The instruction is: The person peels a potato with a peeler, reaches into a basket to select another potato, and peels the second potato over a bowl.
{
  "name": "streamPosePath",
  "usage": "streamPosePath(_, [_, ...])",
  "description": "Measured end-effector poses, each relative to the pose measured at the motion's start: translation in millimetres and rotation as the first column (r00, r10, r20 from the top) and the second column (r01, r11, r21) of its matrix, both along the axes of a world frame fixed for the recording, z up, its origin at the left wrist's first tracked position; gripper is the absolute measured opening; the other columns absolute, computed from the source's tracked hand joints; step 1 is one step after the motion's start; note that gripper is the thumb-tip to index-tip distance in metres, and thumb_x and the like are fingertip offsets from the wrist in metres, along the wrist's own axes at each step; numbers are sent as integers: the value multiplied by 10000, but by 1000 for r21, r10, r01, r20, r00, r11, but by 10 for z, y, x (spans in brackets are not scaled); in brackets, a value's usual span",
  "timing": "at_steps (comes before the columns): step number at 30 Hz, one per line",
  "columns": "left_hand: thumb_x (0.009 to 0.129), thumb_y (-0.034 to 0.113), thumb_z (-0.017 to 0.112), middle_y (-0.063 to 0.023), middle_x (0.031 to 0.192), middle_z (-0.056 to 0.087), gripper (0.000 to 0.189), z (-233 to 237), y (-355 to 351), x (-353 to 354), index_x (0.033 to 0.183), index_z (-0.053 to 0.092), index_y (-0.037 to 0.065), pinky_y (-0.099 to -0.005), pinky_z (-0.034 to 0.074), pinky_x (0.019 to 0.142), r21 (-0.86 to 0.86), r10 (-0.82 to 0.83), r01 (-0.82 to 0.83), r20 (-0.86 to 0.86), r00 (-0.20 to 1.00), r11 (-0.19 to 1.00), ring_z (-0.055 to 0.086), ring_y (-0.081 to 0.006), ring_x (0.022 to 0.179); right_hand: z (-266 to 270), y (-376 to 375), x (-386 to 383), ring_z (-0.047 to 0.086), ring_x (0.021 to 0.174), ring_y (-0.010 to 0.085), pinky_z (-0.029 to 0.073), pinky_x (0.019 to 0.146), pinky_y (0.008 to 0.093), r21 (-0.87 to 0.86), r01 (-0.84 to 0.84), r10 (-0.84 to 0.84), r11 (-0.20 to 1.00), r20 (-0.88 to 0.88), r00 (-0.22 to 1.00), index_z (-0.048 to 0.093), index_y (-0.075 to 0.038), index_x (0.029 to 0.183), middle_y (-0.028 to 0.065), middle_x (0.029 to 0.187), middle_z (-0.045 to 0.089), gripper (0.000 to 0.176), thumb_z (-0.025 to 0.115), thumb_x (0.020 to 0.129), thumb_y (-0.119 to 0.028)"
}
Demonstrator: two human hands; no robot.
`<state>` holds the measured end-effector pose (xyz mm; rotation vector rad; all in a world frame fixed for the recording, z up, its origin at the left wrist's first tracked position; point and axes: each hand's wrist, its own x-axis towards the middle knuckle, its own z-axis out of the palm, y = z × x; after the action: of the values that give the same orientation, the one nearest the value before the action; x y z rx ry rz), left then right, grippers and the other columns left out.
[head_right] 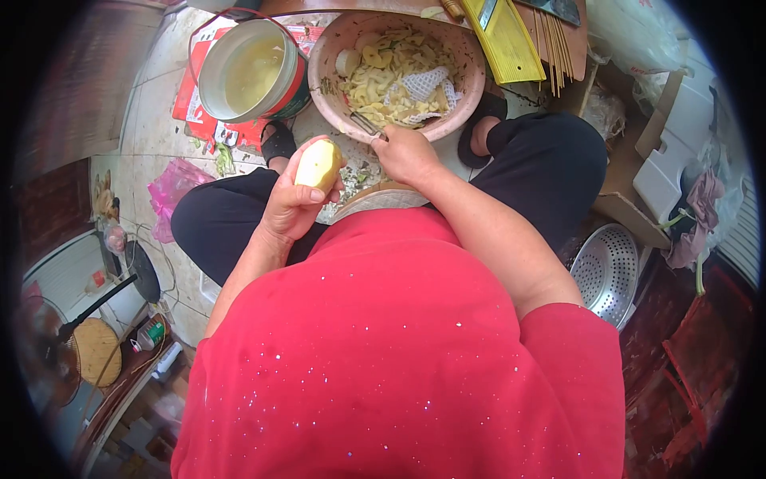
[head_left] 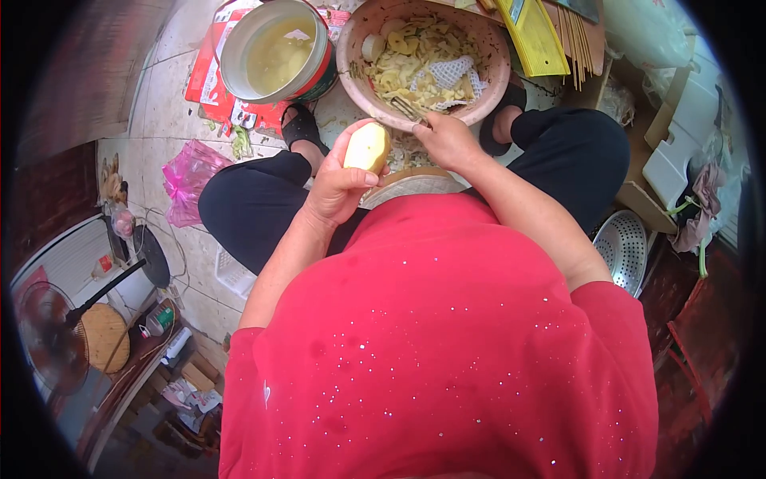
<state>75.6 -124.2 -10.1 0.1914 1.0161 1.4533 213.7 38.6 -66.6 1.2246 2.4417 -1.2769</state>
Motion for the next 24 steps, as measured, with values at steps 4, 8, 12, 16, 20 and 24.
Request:
streamPosePath(4, [680,67,698,-103,1045,569,759,-32,17,-27,1370,383,88,-289,469,616,-189,48,-69,-113,992,980,588,-187,752,275,-141,14,627,869,415,473,772,496,-59,-89,70,994,-276,959,603,-15,952,236,859,648,277,526,922,-280])
streamPosePath(8, [702,73,688,-95,1009,567,704,-73,20,-11,1341,393,87,-287,460,588,-281,5,-55,-176,984,958,577,-172,715,464,-279,33,628,836,411,471,745,513,22,-332,319,943,-344,883,574,-16,892,213,803,639,274,537,922,-287])
streamPosePath(12, [684,55,678,-86,982,565,720,-6,-4,43,1340,382,90,-288,453,564,-243,-29,0,-114,993,970,559,-167,687,280,-151,-8,628,863,416,476,776,506,89,-171,182,981,-131,975,595,-9,929,231,866,653,292,530,920,-294])
streamPosePath(16, [671,88,662,-102,1027,581,687,-30,-22,11,1312,417,82,-302,461,590,-184,9,-12,-19,1000,983,569,-181,764,157,85,-40,626,870,418,474,781,498,48,114,-108,992,-117,987,598,2,944,241,884,654,300,528,919,-288])
streamPosePath(20, [730,74,633,-85,1002,569,598,-21,-2,-37,1284,408,66,-283,472,588,-173,97,-89,38,995,981,585,-170,753,393,-157,9,626,838,405,475,735,478,-124,-54,16,991,-294,956,579,1,933,241,853,637,283,542,916,-279])
streamPosePath(24, [741,65,618,-93,1014,576,544,-67,13,-22,1247,421,55,-298,481,593,-145,69,-79,-75,995,986,601,-187,764,503,-333,60,610,785,402,471,688,442,-26,-320,283,947,-402,871,563,-26,919,197,822,621,209,572,927,-235])
